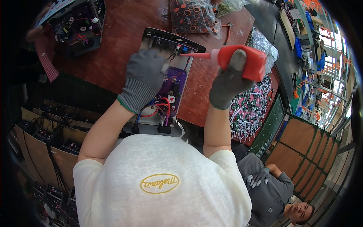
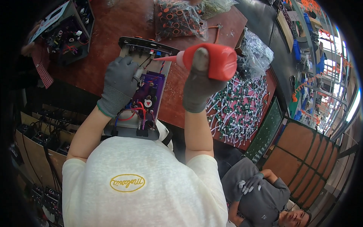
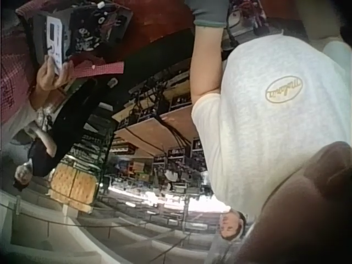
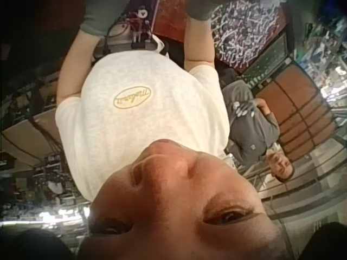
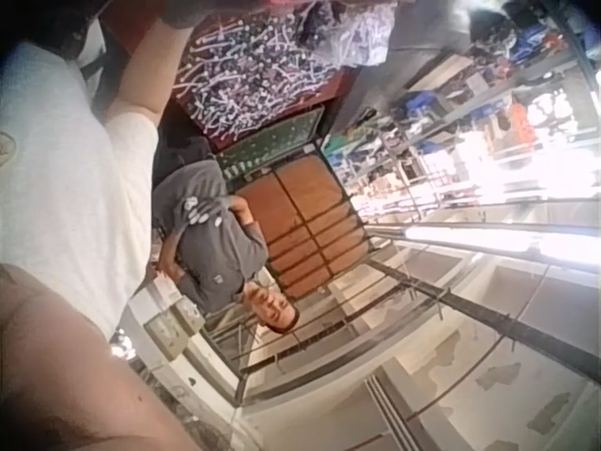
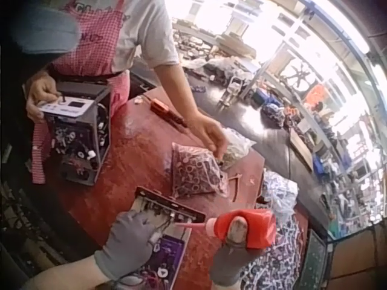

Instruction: Assembling components on a circuit board and mounting it inside a metal chassis.

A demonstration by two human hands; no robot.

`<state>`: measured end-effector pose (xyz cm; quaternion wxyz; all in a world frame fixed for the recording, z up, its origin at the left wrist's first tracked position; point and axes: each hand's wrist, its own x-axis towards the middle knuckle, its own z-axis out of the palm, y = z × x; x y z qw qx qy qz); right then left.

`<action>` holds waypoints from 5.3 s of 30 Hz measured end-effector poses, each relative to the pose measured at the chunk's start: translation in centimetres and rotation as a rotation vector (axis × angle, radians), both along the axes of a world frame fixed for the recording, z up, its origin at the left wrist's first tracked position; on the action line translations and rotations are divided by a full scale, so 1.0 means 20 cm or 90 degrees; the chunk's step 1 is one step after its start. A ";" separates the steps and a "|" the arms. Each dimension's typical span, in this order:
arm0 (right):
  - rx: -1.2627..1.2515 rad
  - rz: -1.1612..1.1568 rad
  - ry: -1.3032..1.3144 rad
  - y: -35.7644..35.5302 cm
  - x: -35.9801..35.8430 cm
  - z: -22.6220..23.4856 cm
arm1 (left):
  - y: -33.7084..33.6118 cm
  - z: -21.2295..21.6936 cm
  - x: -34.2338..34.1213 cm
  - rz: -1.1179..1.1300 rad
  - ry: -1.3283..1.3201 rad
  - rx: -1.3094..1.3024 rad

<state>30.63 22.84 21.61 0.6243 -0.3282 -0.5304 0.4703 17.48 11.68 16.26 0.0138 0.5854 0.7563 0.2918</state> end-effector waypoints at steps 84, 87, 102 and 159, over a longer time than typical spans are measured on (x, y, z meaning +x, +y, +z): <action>0.498 -0.078 -0.375 -0.14 0.03 -0.21 | 0.00 0.01 0.00 0.007 0.014 -0.004; 0.235 -0.077 -0.351 -0.19 0.04 -0.22 | 0.00 0.01 0.01 -0.009 -0.027 -0.029; -0.333 -0.046 0.205 -0.07 0.34 -0.12 | 0.30 -0.29 -0.39 -0.040 -0.718 0.053; -0.162 0.030 0.157 -0.07 -0.22 -0.09 | 0.02 -0.27 -0.64 0.029 -1.132 0.245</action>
